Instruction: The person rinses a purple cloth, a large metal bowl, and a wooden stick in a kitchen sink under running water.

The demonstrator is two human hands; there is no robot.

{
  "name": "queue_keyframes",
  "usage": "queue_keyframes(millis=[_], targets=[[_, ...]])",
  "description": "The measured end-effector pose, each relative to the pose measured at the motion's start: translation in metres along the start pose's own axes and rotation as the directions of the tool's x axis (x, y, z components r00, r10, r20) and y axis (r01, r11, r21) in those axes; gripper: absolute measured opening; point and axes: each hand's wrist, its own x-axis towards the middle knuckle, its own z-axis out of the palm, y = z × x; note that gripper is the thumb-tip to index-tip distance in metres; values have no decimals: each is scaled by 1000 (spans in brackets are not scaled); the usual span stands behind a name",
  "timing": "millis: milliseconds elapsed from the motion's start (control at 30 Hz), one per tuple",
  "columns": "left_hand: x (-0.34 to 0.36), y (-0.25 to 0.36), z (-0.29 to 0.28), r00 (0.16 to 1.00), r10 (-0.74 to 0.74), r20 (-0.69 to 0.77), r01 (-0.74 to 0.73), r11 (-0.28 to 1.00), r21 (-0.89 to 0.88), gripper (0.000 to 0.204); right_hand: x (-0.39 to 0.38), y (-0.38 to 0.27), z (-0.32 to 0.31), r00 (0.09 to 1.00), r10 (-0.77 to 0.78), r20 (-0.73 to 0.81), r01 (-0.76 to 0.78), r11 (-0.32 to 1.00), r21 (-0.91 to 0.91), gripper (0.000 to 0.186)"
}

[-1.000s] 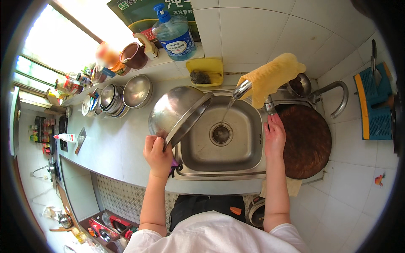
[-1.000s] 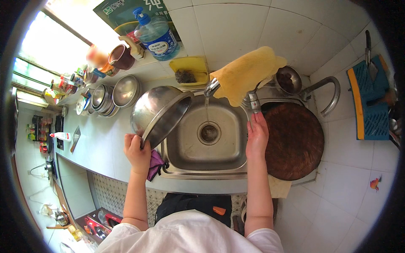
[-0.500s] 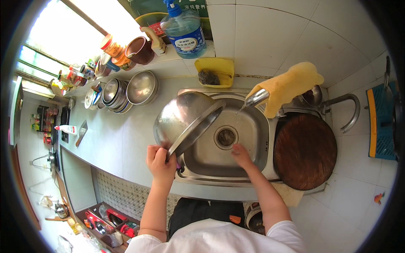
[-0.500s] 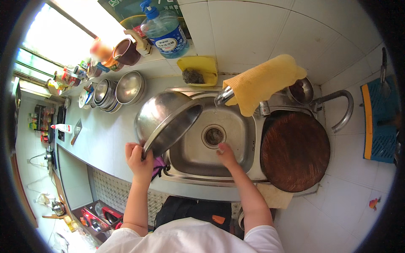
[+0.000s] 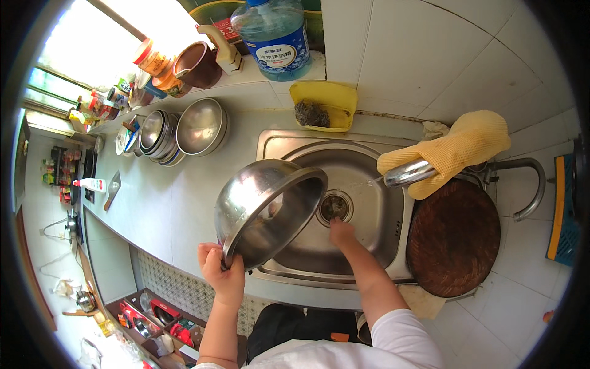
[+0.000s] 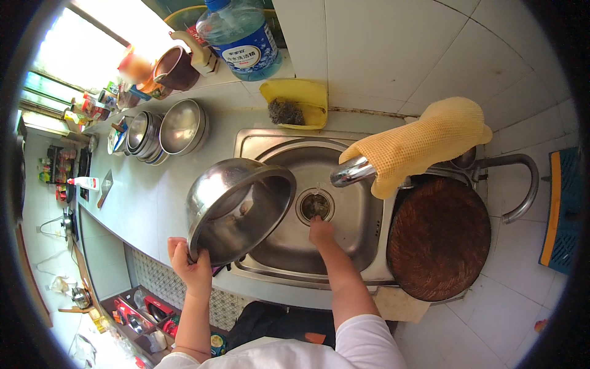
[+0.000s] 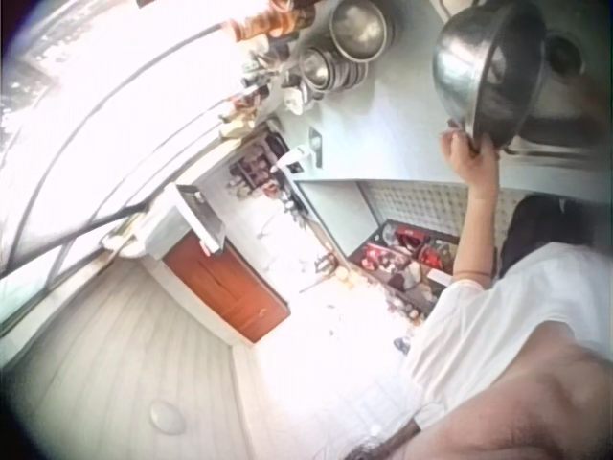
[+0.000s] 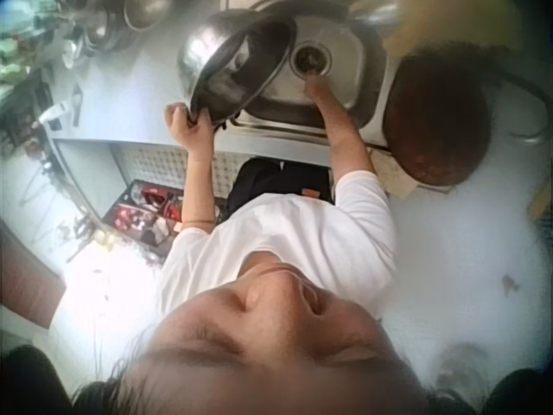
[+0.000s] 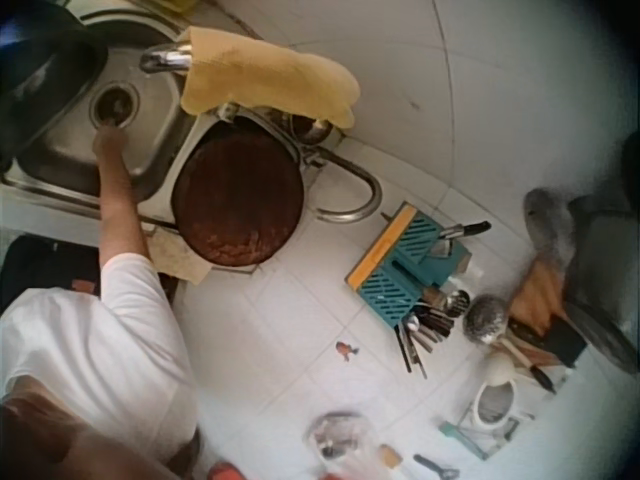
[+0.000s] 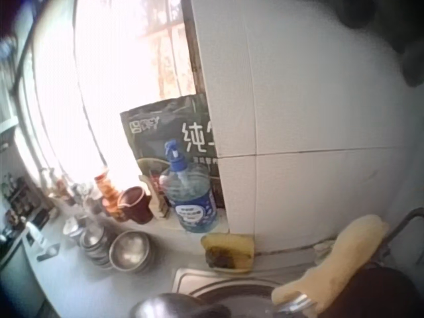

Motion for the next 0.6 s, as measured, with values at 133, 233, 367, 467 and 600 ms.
queue_keyframes(millis=[133,233,367,467,600], targets=[[7,-2,-4,1000,21,-9,-21,1000,0,28,-3,13,4,955,-108,-277,94,994,-65,38],[10,0,-5,998,58,-20,-58,998,-1,28,-11,25,3,877,-236,-419,215,972,-97,28],[13,0,-5,996,87,-28,-88,996,-19,28,-38,25,-10,741,-302,-600,322,943,-77,21],[14,-1,-2,993,116,-4,-116,992,-53,28,-57,30,-12,640,-315,-700,374,924,-74,19],[13,-4,-2,986,164,14,-163,984,-77,28,-103,33,-16,606,-301,-737,371,926,-73,20]])
